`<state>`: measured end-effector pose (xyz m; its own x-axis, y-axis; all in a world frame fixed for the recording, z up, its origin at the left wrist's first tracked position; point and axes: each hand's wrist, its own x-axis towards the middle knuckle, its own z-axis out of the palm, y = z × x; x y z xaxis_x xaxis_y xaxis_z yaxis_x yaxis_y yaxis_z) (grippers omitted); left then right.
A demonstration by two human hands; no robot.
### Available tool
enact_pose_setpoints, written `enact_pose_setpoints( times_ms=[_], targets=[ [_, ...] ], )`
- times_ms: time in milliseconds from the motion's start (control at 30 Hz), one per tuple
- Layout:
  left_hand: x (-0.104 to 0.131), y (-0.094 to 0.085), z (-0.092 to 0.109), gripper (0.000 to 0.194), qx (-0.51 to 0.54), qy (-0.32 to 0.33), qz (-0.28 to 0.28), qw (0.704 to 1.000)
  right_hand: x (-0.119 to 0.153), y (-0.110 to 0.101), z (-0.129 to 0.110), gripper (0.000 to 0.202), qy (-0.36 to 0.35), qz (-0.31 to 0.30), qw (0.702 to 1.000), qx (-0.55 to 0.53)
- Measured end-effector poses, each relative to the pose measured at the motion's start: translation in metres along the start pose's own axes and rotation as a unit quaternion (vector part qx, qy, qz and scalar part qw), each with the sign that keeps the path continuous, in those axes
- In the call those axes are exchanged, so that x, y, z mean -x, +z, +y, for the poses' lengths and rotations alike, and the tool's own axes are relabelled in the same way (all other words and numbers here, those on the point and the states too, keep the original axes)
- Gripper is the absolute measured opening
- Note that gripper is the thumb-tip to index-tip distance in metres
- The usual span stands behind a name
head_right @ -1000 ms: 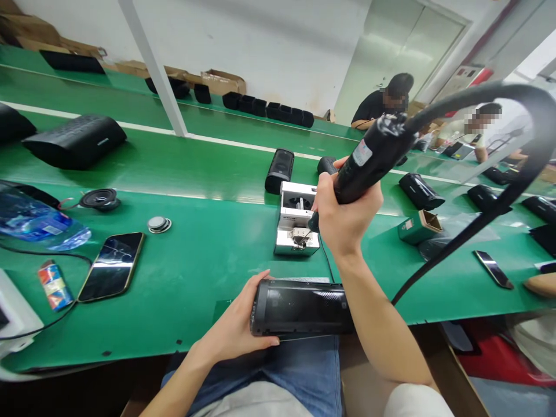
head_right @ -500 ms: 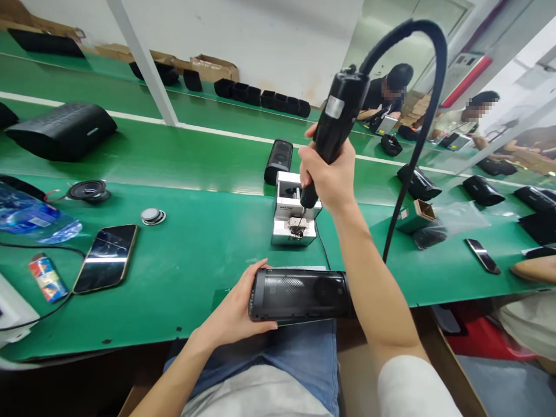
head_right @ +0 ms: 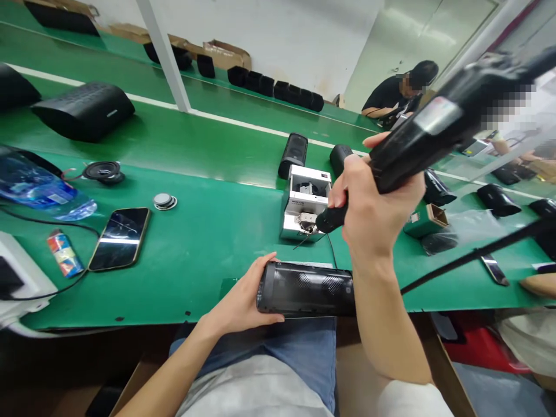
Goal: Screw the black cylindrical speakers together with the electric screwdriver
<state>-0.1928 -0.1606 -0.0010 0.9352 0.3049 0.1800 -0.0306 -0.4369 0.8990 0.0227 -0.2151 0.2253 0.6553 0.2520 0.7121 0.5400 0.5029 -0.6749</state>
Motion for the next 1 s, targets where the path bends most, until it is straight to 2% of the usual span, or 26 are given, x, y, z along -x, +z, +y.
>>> enact_pose_setpoints(
  times_ms=[100, 200, 467, 567, 667, 800, 900, 1000],
  targets=[
    [-0.001, 0.001, -0.001, 0.14, -0.001, 0.009, 0.003, 1.0, 0.008, 0.01, -0.023, 0.021, 0.017, -0.013, 0.999, -0.028],
    [-0.001, 0.002, -0.003, 0.142, 0.003, 0.015, 0.005, 1.0, 0.018, 0.018, -0.035, 0.022, 0.03, -0.03, 0.998, -0.036],
    [0.0, 0.001, -0.001, 0.14, 0.015, -0.007, 0.004, 1.0, 0.03, 0.024, -0.037, 0.02, 0.06, -0.067, 0.996, -0.027],
    [0.001, 0.002, 0.0, 0.139, 0.018, -0.023, 0.005, 1.0, 0.042, 0.028, -0.03, 0.021, 0.088, -0.083, 0.991, -0.062],
    [0.005, 0.005, -0.008, 0.129, 0.04, -0.048, 0.024, 0.998, 0.059, 0.033, -0.015, 0.022, 0.154, -0.118, 0.976, -0.103],
    [0.005, 0.013, -0.035, 0.112, 0.057, -0.042, 0.046, 0.996, 0.074, 0.035, 0.01, 0.049, 0.243, -0.161, 0.948, -0.126],
    [0.003, 0.018, -0.054, 0.111, 0.062, -0.02, 0.061, 0.996, 0.08, 0.033, 0.022, 0.056, 0.255, -0.177, 0.942, -0.123],
    [0.002, 0.017, -0.055, 0.109, 0.072, -0.036, 0.053, 0.995, 0.085, 0.031, 0.032, 0.058, 0.243, -0.202, 0.942, -0.113]
  ],
)
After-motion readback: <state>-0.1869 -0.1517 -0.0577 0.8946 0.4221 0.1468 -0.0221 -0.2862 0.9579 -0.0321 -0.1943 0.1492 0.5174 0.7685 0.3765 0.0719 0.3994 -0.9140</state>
